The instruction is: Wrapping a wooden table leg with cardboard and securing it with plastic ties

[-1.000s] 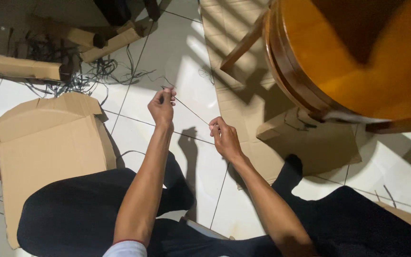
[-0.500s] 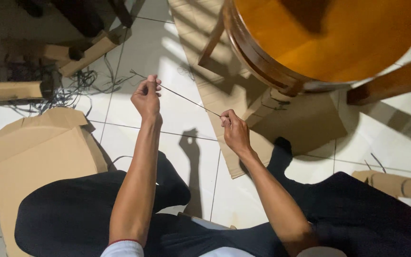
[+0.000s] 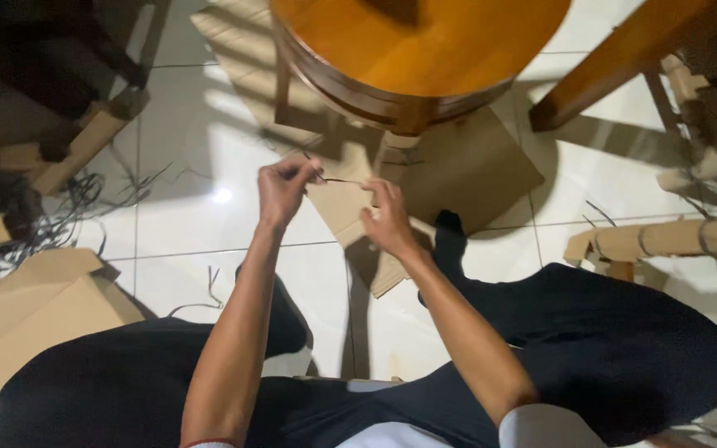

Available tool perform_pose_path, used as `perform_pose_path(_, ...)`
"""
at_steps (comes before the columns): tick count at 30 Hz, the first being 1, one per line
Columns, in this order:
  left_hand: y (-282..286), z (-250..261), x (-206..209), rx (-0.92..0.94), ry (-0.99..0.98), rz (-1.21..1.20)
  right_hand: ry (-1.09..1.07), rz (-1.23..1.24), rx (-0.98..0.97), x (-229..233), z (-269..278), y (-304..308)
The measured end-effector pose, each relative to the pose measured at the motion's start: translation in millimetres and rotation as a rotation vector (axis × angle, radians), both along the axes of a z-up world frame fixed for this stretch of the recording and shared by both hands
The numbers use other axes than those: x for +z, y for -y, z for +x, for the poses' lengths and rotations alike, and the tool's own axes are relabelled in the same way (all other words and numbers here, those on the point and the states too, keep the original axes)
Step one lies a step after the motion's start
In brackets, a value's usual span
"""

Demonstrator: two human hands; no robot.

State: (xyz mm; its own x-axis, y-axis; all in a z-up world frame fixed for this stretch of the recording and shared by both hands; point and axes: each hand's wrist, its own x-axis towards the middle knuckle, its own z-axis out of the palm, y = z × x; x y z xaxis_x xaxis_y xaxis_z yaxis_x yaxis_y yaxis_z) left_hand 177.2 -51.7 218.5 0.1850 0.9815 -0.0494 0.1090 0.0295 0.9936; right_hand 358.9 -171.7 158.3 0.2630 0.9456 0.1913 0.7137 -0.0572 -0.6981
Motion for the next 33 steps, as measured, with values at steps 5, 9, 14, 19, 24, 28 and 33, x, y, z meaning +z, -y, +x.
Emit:
perform_pose_path(5, 7.3, 40.6, -31.5, -0.222, 0.023, -0.107, -0.503, -0.007, 0.015, 38.3, -33.8, -6.1)
perform_pose_path(9, -0.2, 62.3, -38.2, -0.309, 0.017, -0.205, -0.422, -0.098, -0.098, 19.1, -22.4, 1.3)
perform_pose_path(14, -9.0, 70.9, -73.4, -0.150, 0.050, -0.321, -1.047, -0.075, -0.157, -21.0, 2.6, 3.5)
perform_pose_path(19, 0.0, 74.8, -86.5, -0.090, -0.039, -0.353, -1.052, -0.110, -0.089, -48.4, 46.4, 17.0)
perform_pose_path(24, 9.1, 82.7, -93.3, -0.096, 0.009, -0.423, -1.148, -0.275, -0.216, -36.6, 74.3, 27.9)
perform_pose_path(28, -3.5, 75.0, -100.7, 0.023, -0.017, -0.414, -1.035, -0.318, -0.653, -221.6, 134.9, 68.4)
perform_pose_path(33, -23.0, 80.4, -118.5, 0.053, -0.024, -0.316, -0.659, -0.318, -0.941, -119.9, 143.1, 5.5)
